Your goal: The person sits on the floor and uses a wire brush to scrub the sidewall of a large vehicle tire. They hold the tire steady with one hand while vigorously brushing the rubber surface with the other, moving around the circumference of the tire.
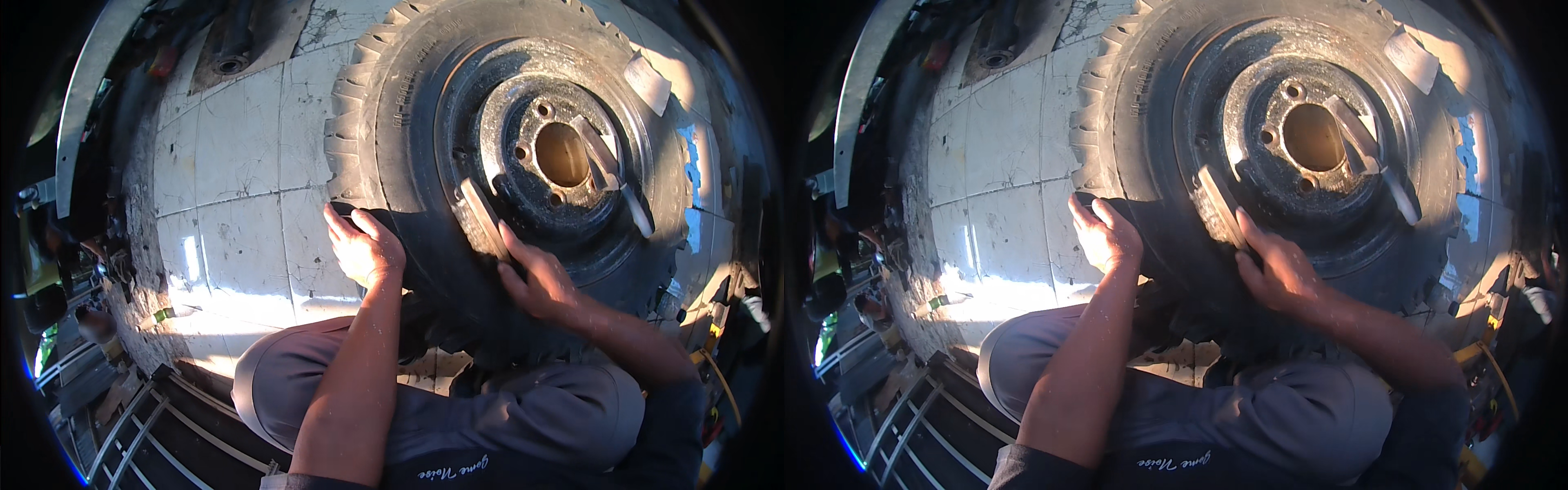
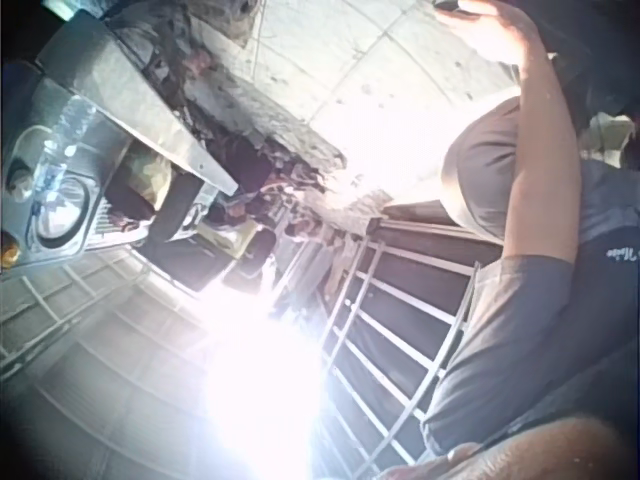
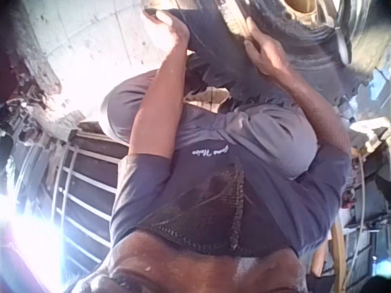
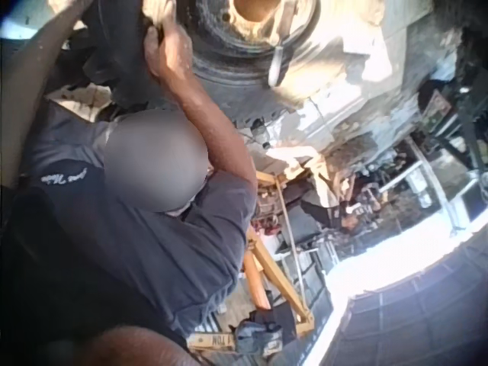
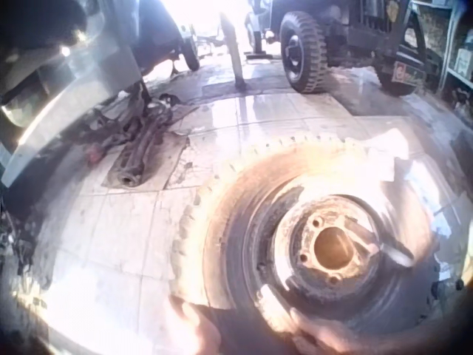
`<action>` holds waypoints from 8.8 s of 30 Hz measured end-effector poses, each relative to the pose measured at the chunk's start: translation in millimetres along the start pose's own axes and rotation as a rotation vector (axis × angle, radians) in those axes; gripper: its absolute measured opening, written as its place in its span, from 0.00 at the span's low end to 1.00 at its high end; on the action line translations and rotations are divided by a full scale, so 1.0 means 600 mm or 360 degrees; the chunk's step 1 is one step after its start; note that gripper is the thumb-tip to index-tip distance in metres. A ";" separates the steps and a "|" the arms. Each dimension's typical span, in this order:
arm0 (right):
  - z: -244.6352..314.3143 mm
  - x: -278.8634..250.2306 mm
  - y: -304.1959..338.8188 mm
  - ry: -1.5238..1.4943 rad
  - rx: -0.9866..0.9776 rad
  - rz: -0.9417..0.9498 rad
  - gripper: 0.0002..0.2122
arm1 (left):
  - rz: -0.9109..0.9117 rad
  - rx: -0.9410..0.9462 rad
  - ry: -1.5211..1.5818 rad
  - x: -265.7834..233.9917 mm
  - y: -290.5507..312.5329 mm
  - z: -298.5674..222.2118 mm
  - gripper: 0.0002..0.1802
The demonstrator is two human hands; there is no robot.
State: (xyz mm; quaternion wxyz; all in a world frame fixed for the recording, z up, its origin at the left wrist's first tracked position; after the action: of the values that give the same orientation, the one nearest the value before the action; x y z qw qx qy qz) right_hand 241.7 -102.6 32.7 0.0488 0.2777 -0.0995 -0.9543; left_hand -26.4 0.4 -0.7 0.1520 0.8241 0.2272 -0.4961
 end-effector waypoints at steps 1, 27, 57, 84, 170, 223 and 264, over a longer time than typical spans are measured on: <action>-0.006 0.010 -0.027 0.0099 0.0104 0.0074 0.30 | 0.0006 0.0015 0.0005 0.005 -0.001 0.007 0.32; 0.016 0.036 -0.158 0.0086 0.0018 -0.0087 0.39 | -0.0051 0.0098 0.0074 -0.002 -0.009 -0.007 0.31; -0.046 -0.179 -0.342 0.0047 0.0095 -0.0901 0.34 | 0.0086 0.0104 0.0231 0.029 -0.008 -0.012 0.35; -0.029 -0.097 -0.310 -0.0036 -0.0023 -0.0580 0.33 | 0.0090 0.0155 0.0340 0.038 -0.010 -0.010 0.35; -0.083 -0.176 0.175 0.1353 0.0432 0.0895 0.34 | 0.0015 -0.0071 -0.0082 -0.006 0.000 -0.012 0.31; 0.004 -0.017 0.066 0.0619 -0.0138 0.0345 0.38 | -0.0021 -0.0048 -0.0063 -0.008 -0.005 0.004 0.32; 0.022 -0.010 -0.137 0.0374 -0.0189 -0.0086 0.33 | 0.0103 -0.0095 -0.0024 0.008 -0.004 -0.014 0.32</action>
State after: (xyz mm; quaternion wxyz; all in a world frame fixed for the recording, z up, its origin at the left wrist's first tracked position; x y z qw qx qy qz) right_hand 236.5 -19.5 29.1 0.0506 0.3869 -0.0290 -0.9203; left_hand -19.9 7.6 -1.1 0.1941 0.8224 0.2139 -0.4901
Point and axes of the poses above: each hand's wrist, its own y-axis away from the middle knuckle, its own x-axis out of the palm, z = x × y, the point moved 10 cm from there along -y, towards the middle knuckle, and after that the axes turned 3 degrees about -z, right-handed, at the moved point
